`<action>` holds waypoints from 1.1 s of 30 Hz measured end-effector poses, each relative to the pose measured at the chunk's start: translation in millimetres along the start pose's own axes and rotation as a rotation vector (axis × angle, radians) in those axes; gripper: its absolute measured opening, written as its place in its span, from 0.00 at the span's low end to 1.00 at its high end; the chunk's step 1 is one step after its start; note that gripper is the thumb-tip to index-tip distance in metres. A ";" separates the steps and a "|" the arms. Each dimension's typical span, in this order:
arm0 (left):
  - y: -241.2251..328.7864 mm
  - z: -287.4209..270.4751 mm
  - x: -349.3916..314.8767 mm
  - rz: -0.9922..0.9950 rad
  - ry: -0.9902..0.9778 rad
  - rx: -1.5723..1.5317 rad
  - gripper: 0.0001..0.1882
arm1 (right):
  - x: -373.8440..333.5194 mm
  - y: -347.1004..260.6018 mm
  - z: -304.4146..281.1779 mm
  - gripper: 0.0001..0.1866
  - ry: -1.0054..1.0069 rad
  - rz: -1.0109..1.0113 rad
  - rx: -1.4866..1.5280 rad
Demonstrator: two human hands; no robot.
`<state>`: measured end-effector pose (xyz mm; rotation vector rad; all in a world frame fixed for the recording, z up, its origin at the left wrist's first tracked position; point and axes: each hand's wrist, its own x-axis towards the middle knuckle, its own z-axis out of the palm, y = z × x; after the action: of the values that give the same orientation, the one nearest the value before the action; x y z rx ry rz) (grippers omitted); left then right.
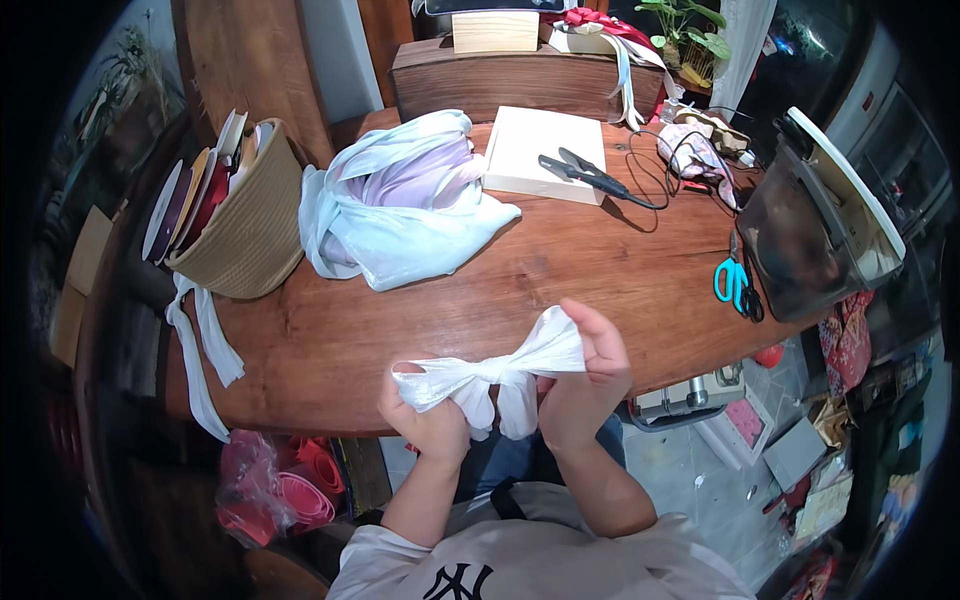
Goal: The person flattens a strip of fabric ribbon on the table, seals sections using a handheld heat tool, and folds and shapes the fabric into a bow by hand.
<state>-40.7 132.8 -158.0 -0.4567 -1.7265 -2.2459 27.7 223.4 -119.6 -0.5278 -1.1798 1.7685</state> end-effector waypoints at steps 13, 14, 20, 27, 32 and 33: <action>29.3 11.9 15.9 -0.559 -0.120 -0.378 0.22 | 17.6 -3.5 6.3 0.08 -0.061 0.033 -0.076; 26.4 11.8 15.1 -0.583 -0.141 -0.370 0.22 | 16.6 -3.2 5.4 0.07 -0.070 0.142 0.015; 25.0 13.4 13.1 -0.543 -0.126 -0.364 0.19 | 14.2 -10.7 14.5 0.07 -0.079 0.274 0.110; 29.9 16.6 11.8 -0.208 -0.012 -0.165 0.14 | 11.2 -1.3 11.9 0.05 0.066 -0.192 -0.147; 20.0 10.3 13.4 -0.069 -0.021 -0.106 0.11 | 16.0 4.9 -1.1 0.09 0.035 -0.408 -0.420; 21.0 11.5 14.5 -0.039 -0.004 -0.067 0.09 | 16.6 6.0 -2.7 0.11 0.031 -0.428 -0.470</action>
<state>-44.6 138.3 -130.8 -0.4461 -1.6807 -2.3374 18.9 238.3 -124.0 -0.5202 -1.5637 1.1190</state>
